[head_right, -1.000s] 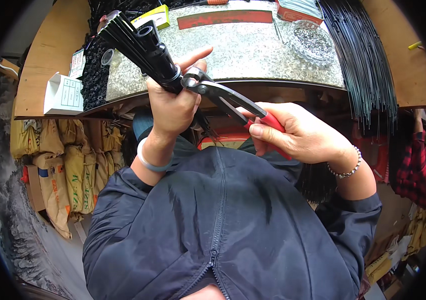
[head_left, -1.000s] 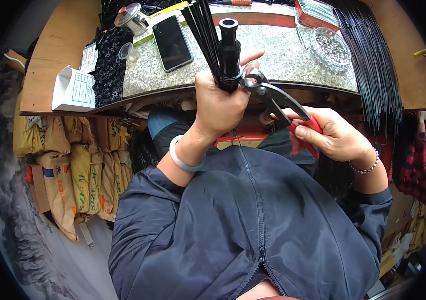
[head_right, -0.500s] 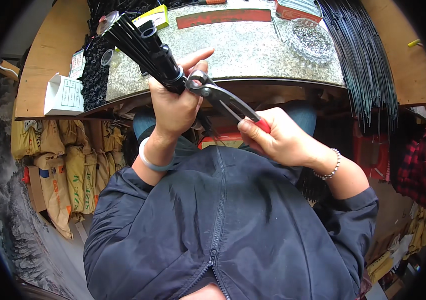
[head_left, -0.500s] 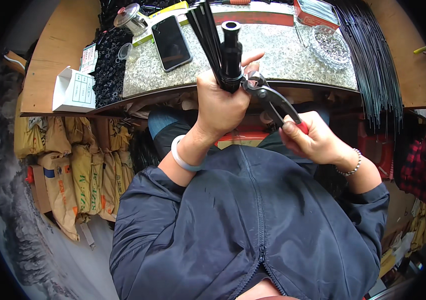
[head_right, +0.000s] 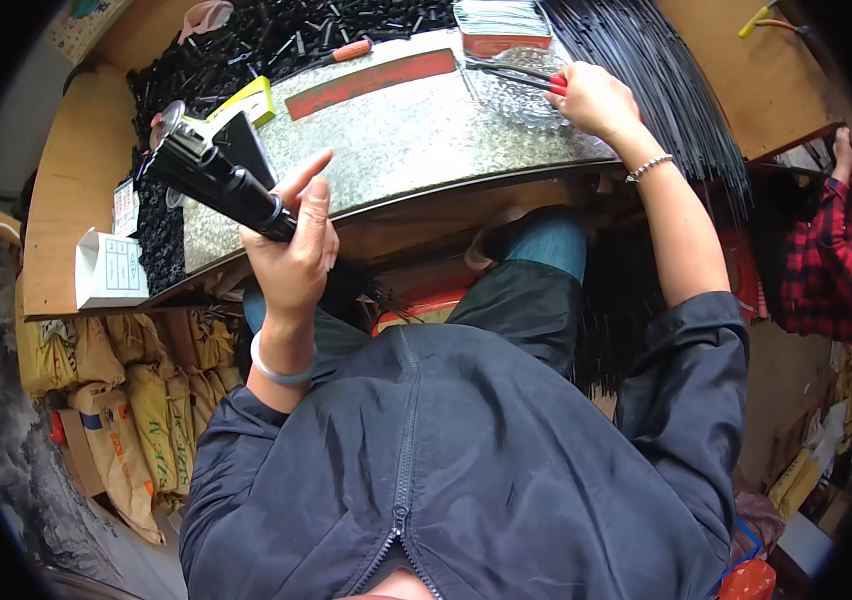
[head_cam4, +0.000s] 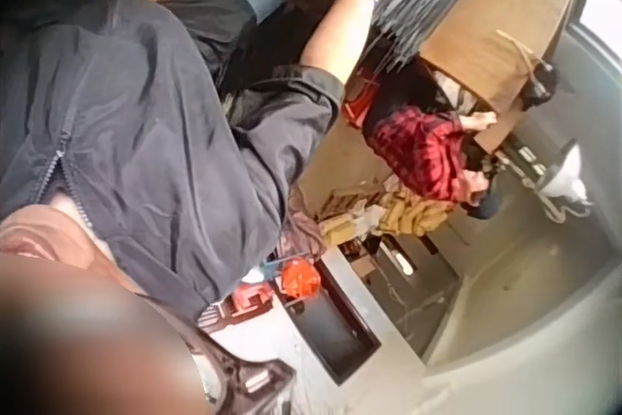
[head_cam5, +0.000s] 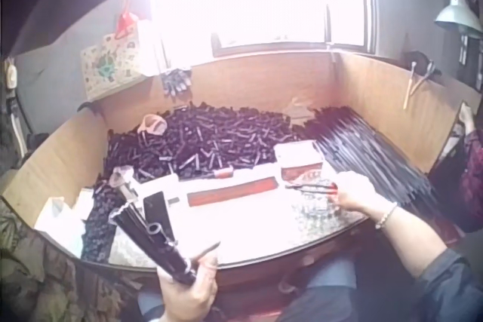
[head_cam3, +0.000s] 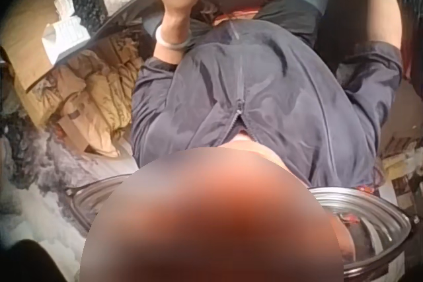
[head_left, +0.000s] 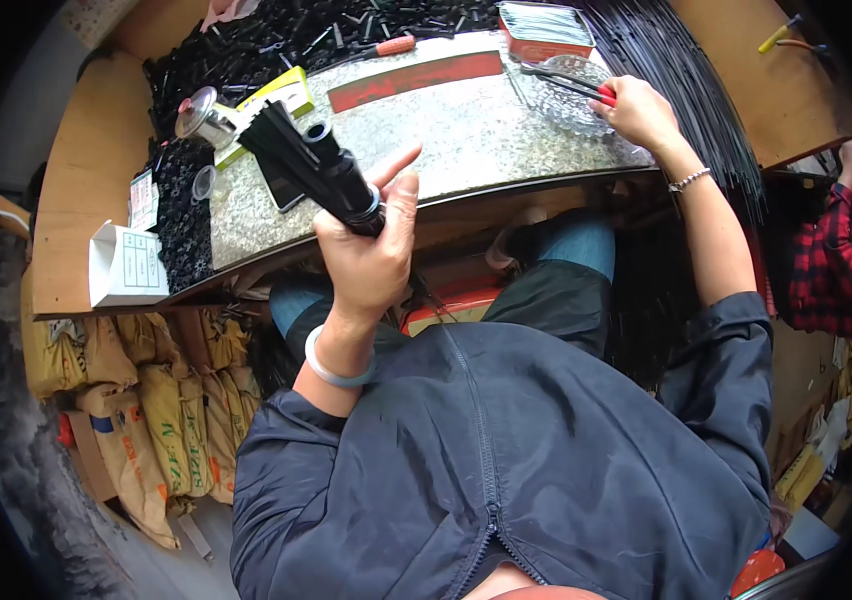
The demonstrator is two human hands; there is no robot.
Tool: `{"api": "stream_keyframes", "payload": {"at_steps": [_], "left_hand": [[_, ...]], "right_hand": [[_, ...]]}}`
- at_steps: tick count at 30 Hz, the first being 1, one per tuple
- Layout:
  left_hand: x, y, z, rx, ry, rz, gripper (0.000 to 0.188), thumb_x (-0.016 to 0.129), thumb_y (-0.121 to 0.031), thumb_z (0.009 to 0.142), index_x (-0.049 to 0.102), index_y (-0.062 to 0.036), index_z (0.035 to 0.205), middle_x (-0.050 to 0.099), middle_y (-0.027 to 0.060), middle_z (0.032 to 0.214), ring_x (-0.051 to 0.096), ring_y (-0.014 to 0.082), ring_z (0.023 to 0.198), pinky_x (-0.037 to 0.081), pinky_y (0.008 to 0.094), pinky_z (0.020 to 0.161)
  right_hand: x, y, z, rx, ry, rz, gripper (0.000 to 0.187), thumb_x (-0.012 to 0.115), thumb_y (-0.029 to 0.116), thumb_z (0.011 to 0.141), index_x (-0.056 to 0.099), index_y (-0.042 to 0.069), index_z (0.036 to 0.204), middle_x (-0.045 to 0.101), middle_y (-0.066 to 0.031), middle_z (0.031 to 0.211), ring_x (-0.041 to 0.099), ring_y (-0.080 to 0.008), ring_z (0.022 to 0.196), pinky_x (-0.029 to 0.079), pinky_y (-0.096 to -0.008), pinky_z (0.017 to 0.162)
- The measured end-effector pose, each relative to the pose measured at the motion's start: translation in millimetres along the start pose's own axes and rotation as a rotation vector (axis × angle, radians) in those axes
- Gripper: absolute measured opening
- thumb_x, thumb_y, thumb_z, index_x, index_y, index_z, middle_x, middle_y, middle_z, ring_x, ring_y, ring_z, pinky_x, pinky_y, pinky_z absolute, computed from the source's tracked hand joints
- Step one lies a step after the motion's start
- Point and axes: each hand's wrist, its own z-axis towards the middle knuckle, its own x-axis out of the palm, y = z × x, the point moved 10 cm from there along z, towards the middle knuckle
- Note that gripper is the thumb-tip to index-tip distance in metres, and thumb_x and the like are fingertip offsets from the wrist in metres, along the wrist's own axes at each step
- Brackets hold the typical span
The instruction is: Assembling bundles of black rods into plastic housings using pliers at a factory workbench.
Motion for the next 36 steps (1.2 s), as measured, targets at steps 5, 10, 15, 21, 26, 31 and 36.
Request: {"api": "stream_keyframes", "payload": {"at_steps": [5, 10, 15, 21, 26, 31, 36], "left_hand": [[4.8, -3.4, 2.7, 0.050, 0.049, 0.018, 0.022, 0.057, -0.005, 0.088, 0.061, 0.0048, 0.107, 0.044, -0.0066, 0.053, 0.036, -0.0001, 0.038, 0.025, 0.0181, 0.035], [5.5, -4.8, 4.4, 0.069, 0.051, 0.000, 0.021, 0.057, -0.006, 0.089, 0.062, 0.0047, 0.106, 0.044, -0.0055, 0.050, 0.035, 0.0004, 0.036, 0.025, 0.0182, 0.034], [9.7, -6.3, 4.2, 0.078, 0.061, -0.005, 0.021, 0.057, -0.007, 0.089, 0.062, 0.0044, 0.106, 0.044, -0.0054, 0.049, 0.034, 0.0009, 0.035, 0.024, 0.0183, 0.033], [17.0, -3.8, -0.4, 0.036, 0.031, 0.032, 0.019, 0.061, -0.006, 0.085, 0.066, 0.0019, 0.102, 0.045, -0.0068, 0.054, 0.039, 0.0003, 0.052, 0.032, 0.0205, 0.045], [17.0, -15.3, -2.8, 0.145, 0.077, -0.082, 0.023, 0.061, -0.002, 0.082, 0.064, 0.0021, 0.105, 0.062, 0.0022, 0.072, 0.052, 0.0036, 0.066, 0.045, 0.0216, 0.057], [11.1, -16.1, -5.7, 0.169, 0.084, -0.117, 0.029, 0.057, 0.001, 0.080, 0.062, 0.0027, 0.109, 0.064, 0.0049, 0.078, 0.056, 0.0061, 0.071, 0.047, 0.0227, 0.064], [10.0, -12.9, -7.9, 0.147, 0.092, -0.180, 0.030, 0.056, 0.001, 0.081, 0.061, 0.0024, 0.110, 0.065, 0.0066, 0.081, 0.057, 0.0068, 0.074, 0.048, 0.0228, 0.067]], "right_hand": [[-1.7, -9.9, 1.3, 0.128, 0.083, -0.054, 0.033, 0.067, 0.032, 0.078, 0.064, 0.006, 0.098, 0.064, -0.0131, 0.097, 0.061, -0.0277, 0.093, 0.048, -0.0372, 0.080], [-6.6, -12.5, 3.2, 0.096, 0.019, -0.071, 0.028, 0.064, 0.030, 0.079, 0.063, 0.008, 0.097, 0.064, -0.0132, 0.094, 0.061, -0.0301, 0.091, 0.048, -0.0389, 0.077], [-45.2, 25.5, -29.1, -0.132, -0.290, 0.280, 0.016, 0.062, 0.015, 0.080, 0.060, 0.003, 0.090, 0.062, -0.0112, 0.078, 0.061, -0.0250, 0.073, 0.045, -0.0316, 0.061], [-94.7, 188.6, -144.9, -0.828, -0.511, 0.810, 0.014, 0.068, 0.001, 0.072, 0.062, 0.002, 0.085, 0.060, -0.0083, 0.071, 0.059, -0.0202, 0.063, 0.047, -0.0288, 0.057], [-94.7, 212.1, -157.2, -0.859, -0.606, 0.943, 0.019, 0.073, 0.003, 0.070, 0.063, 0.002, 0.086, 0.063, -0.0109, 0.076, 0.062, -0.0214, 0.066, 0.050, -0.0294, 0.059], [-93.1, 217.4, -155.8, -0.815, -0.611, 0.974, 0.018, 0.073, 0.003, 0.072, 0.063, 0.002, 0.087, 0.063, -0.0098, 0.074, 0.062, -0.0201, 0.064, 0.050, -0.0283, 0.057], [-90.9, 216.9, -160.0, -0.806, -0.648, 1.001, 0.019, 0.072, 0.001, 0.073, 0.063, 0.002, 0.090, 0.063, -0.0103, 0.076, 0.061, -0.0192, 0.065, 0.050, -0.0276, 0.057]]}}
